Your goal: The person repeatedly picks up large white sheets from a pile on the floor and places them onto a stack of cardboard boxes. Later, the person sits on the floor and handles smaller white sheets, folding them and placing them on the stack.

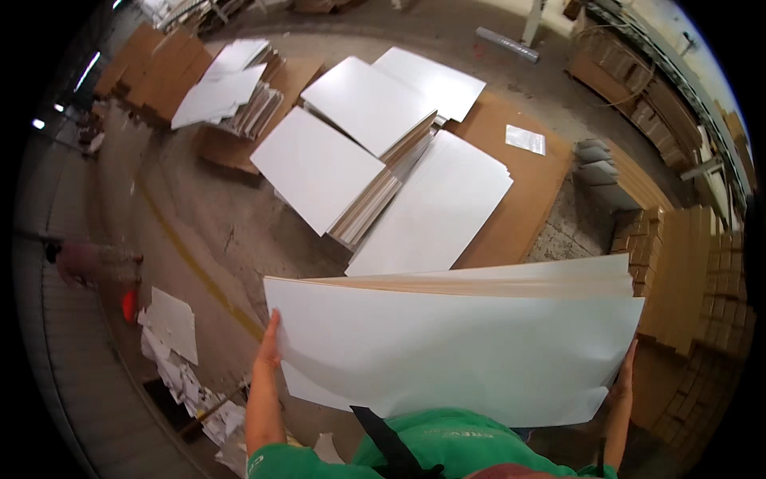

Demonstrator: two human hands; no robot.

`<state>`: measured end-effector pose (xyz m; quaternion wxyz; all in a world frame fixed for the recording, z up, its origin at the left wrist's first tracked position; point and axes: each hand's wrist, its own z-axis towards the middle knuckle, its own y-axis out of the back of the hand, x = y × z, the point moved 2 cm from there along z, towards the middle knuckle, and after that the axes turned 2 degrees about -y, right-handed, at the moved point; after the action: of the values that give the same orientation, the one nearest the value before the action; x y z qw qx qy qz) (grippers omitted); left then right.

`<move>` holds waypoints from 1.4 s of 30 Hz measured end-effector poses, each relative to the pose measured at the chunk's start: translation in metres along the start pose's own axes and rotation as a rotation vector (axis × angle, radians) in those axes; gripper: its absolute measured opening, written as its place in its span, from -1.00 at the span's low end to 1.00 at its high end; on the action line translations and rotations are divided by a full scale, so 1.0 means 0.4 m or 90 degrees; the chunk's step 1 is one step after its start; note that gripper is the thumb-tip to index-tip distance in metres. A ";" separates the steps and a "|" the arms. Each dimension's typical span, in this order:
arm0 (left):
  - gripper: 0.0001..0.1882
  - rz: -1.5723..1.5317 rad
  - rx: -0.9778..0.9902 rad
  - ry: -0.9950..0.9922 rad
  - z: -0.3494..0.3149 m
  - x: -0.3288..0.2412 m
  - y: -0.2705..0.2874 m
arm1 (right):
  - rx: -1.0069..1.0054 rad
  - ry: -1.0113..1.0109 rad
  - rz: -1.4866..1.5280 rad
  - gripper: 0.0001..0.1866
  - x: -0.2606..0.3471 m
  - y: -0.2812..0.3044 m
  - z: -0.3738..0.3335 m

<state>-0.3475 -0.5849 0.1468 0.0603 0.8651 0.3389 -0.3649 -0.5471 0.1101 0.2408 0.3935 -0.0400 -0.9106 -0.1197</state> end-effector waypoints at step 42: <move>-0.13 0.549 0.503 0.110 -0.190 0.810 -0.762 | -0.323 -0.246 0.255 -0.05 -1.476 1.041 -0.885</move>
<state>-0.3315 -0.1500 0.0281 -0.1515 0.9082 -0.2015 -0.3342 0.1787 0.4374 0.1240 0.2076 -0.3352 -0.8837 -0.2522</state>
